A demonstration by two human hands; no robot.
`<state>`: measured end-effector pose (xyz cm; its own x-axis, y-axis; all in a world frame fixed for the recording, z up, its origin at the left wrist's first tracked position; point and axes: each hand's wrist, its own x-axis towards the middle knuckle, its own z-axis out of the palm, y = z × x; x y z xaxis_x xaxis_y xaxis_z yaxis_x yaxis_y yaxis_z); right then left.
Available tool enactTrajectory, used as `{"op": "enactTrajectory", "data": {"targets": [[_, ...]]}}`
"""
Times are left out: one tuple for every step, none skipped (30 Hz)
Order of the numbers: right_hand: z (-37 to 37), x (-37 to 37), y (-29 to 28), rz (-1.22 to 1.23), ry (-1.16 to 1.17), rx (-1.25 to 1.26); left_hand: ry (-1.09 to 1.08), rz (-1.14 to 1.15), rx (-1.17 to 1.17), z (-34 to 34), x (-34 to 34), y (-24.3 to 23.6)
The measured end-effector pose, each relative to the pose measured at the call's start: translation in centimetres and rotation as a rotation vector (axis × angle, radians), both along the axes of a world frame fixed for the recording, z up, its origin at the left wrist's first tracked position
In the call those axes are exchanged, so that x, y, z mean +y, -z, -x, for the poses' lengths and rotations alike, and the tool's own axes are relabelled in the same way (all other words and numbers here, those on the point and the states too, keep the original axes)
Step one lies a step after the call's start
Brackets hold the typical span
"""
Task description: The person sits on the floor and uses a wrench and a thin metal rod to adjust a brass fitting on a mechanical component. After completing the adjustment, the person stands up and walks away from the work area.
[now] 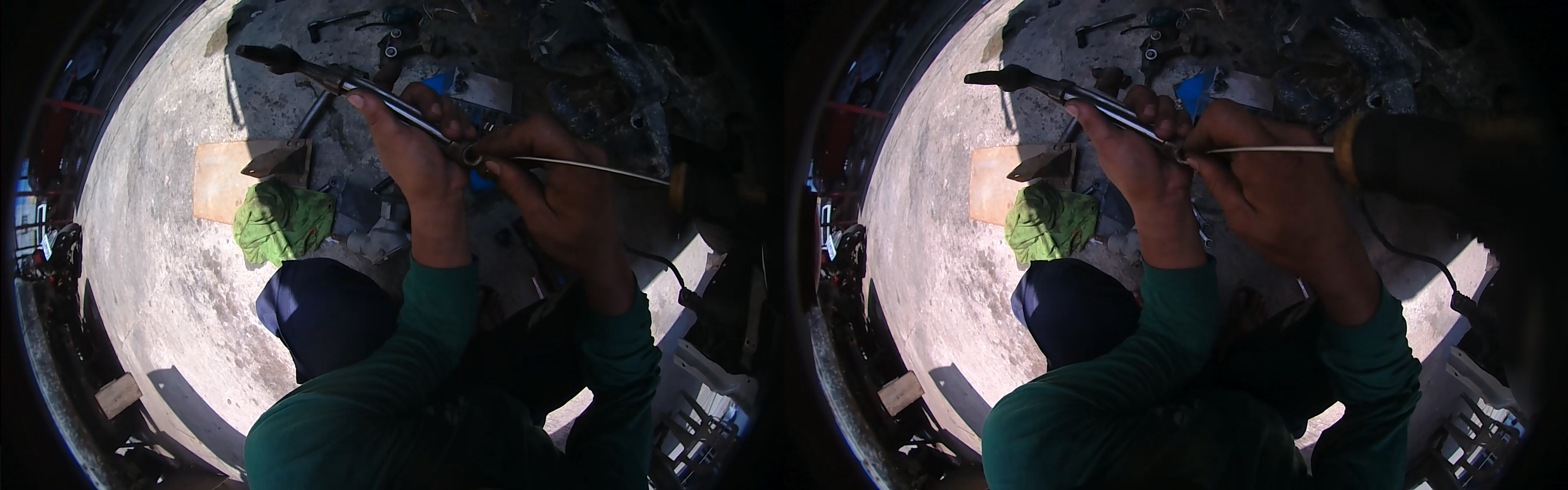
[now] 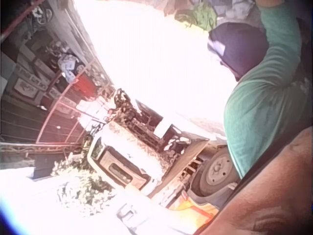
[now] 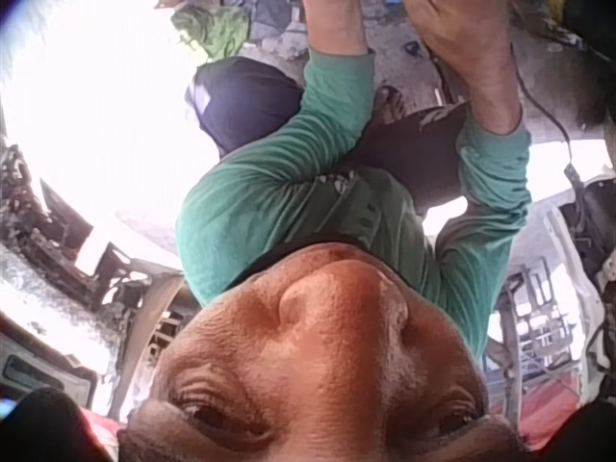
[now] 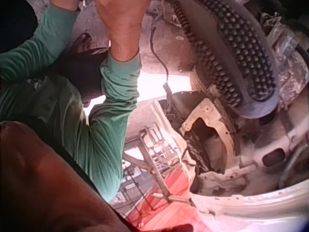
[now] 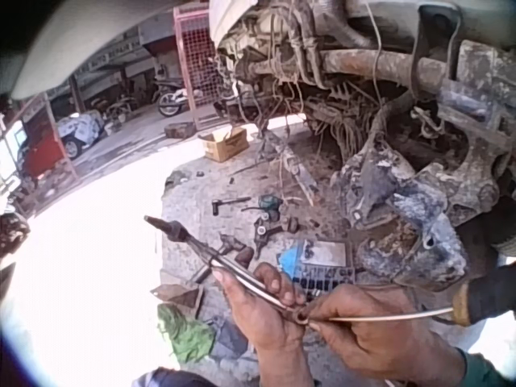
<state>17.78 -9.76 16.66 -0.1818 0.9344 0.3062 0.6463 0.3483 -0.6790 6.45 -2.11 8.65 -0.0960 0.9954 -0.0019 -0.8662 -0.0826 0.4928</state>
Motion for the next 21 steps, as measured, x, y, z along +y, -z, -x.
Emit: {"op": "enactTrajectory", "data": {"targets": [[0.00,-0.01,-0.08,-0.001,-0.005,-0.006,0.001,0.000,-0.002,0.03,-0.01,-0.03],[0.00,-0.02,-0.15,-0.002,-0.010,-0.011,0.003,-0.001,-0.003,0.04,-0.03,-0.06],[0.02,-0.02,-0.23,0.007,-0.008,-0.004,0.001,0.002,-0.005,0.03,-0.05,-0.11],[0.04,0.00,-0.32,0.016,-0.006,0.003,-0.001,0.005,-0.007,-0.01,-0.05,-0.21],[0.07,0.01,-0.38,0.024,-0.003,0.010,-0.003,0.008,-0.010,-0.04,-0.06,-0.30],[0.13,0.02,-0.36,0.021,0.004,0.031,-0.008,0.007,-0.001,-0.07,-0.05,-0.37],[0.21,0.10,-0.21,0.016,0.012,0.054,-0.011,0.003,0.009,-0.10,0.06,-0.37],[0.24,0.17,-0.10,0.010,0.020,0.077,-0.015,-0.001,0.019,-0.13,0.16,-0.38],[0.17,0.24,-0.04,0.004,0.012,0.058,-0.012,-0.001,0.016,-0.16,0.21,-0.42],[0.06,0.27,-0.05,0.001,0.002,0.040,-0.012,0.003,0.012,-0.15,0.15,-0.50],[0.01,0.29,-0.06,-0.002,-0.009,0.021,-0.012,0.007,0.009,-0.15,0.12,-0.55],[0.01,0.30,-0.10,0.004,-0.005,0.020,-0.011,0.005,0.007,-0.15,0.14,-0.54],[0.04,0.27,-0.15,0.010,-0.001,0.019,-0.010,0.004,0.006,-0.13,0.16,-0.50],[0.06,0.26,-0.16,0.016,0.003,0.017,-0.009,0.003,0.004,-0.12,0.18,-0.44],[0.09,0.29,-0.05,-0.010,0.002,0.029,-0.004,-0.002,0.010,-0.07,0.28,-0.25],[0.10,0.35,0.11,-0.036,0.001,0.040,0.003,-0.008,0.014,-0.01,0.43,-0.06],[0.09,0.41,0.20,-0.061,0.001,0.050,0.009,-0.014,0.019,0.01,0.52,0.08],[0.04,0.43,0.17,-0.070,-0.005,0.034,0.013,-0.011,0.018,-0.02,0.55,0.17],[0.01,0.48,0.21,-0.077,-0.012,0.020,0.016,-0.007,0.020,0.02,0.57,0.21],[0.00,0.50,0.25,-0.085,-0.020,0.005,0.018,-0.003,0.021,0.05,0.58,0.24],[0.05,0.50,0.30,-0.075,-0.010,0.025,0.017,-0.003,0.024,0.09,0.59,0.28]]}}
